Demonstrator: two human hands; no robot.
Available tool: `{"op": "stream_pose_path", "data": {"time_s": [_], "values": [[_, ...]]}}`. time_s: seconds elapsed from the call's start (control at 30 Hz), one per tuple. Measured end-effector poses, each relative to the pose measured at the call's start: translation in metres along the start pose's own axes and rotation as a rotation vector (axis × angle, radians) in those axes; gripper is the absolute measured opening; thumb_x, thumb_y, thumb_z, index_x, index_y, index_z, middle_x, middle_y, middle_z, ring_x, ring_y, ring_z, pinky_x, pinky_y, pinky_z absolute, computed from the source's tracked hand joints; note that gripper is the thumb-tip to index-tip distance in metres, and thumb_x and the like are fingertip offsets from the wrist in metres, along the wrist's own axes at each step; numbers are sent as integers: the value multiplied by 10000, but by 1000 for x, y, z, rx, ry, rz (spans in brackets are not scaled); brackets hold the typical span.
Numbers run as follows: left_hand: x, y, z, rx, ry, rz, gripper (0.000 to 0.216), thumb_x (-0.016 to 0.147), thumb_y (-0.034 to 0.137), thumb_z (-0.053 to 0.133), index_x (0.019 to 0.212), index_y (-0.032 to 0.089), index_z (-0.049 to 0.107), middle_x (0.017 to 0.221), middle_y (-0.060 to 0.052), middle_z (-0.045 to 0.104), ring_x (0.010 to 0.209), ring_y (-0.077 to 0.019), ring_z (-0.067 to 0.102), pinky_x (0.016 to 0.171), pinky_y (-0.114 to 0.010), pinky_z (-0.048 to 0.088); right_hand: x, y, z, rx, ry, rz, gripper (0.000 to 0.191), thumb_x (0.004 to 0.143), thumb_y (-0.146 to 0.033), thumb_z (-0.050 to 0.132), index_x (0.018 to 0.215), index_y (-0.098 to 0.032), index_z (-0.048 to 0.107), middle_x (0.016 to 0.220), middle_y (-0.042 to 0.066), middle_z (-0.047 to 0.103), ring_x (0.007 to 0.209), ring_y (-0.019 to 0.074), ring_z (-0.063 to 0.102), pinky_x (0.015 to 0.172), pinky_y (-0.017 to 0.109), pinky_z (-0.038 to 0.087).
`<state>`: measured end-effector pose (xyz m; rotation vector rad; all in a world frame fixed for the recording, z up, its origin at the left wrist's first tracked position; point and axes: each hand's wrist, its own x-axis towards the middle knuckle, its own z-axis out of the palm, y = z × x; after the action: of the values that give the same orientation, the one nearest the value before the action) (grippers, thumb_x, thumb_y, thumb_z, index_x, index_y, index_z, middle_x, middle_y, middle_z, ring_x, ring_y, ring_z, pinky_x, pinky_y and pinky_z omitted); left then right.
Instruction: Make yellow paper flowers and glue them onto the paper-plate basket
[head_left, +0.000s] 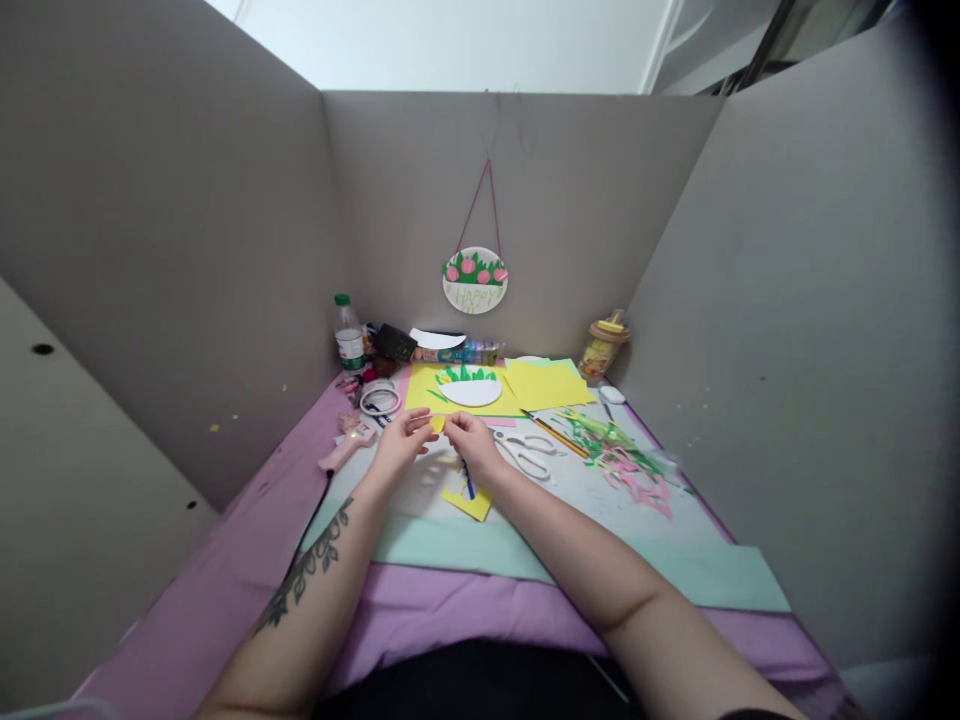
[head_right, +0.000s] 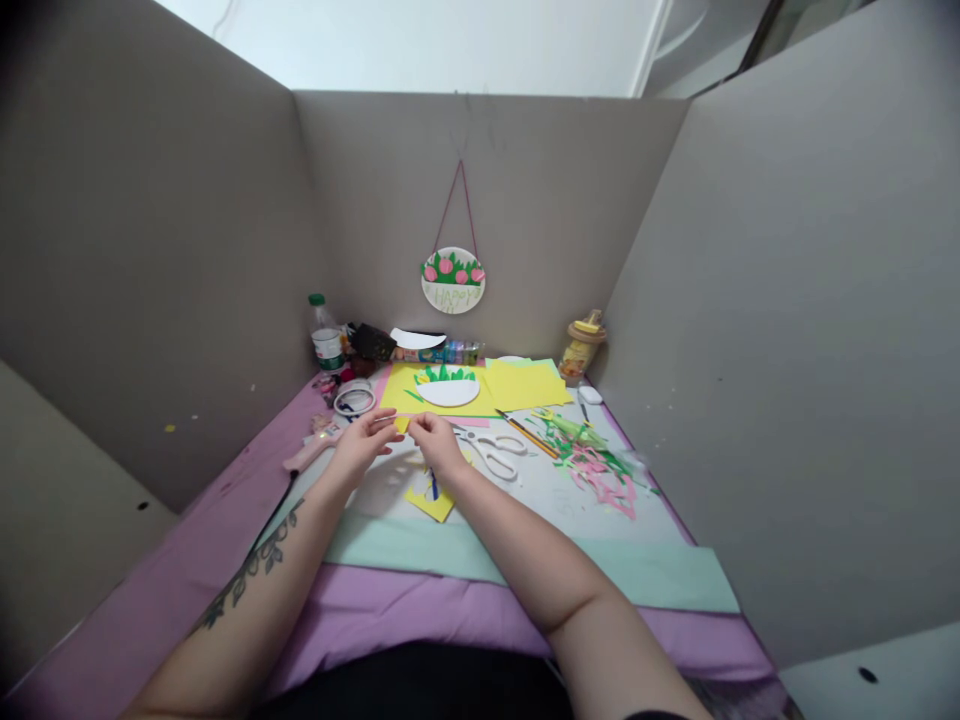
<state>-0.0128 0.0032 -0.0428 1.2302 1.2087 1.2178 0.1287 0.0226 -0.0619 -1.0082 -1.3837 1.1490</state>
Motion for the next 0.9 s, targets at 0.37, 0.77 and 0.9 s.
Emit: {"op": "stream_pose_path", "data": {"time_s": [0.37, 0.77, 0.9], "values": [[0, 0, -1, 144, -36, 78, 218, 651, 373, 623, 680, 159, 590, 625, 0, 558, 552, -113, 502, 458, -194, 343, -2, -5, 0, 50, -35, 22, 106, 665, -286, 547, 662, -180, 539, 525, -52, 458, 478, 92, 363, 465, 214, 294], [-4, 7, 0, 107, -54, 88, 297, 697, 458, 584, 702, 163, 615, 684, -17, 580, 579, -116, 496, 453, -201, 322, -2, 2, -1, 100, -133, 13, 91, 646, -261, 528, 599, -185, 507, 498, -57, 418, 435, 82, 309, 441, 223, 232], [-4, 7, 1, 119, -56, 104, 284, 679, 433, 616, 757, 160, 633, 681, -13, 584, 579, -118, 502, 458, -206, 319, -3, -2, 0, 47, -138, 8, 114, 663, -273, 527, 594, -186, 503, 494, -56, 415, 445, 84, 312, 453, 222, 244]]}}
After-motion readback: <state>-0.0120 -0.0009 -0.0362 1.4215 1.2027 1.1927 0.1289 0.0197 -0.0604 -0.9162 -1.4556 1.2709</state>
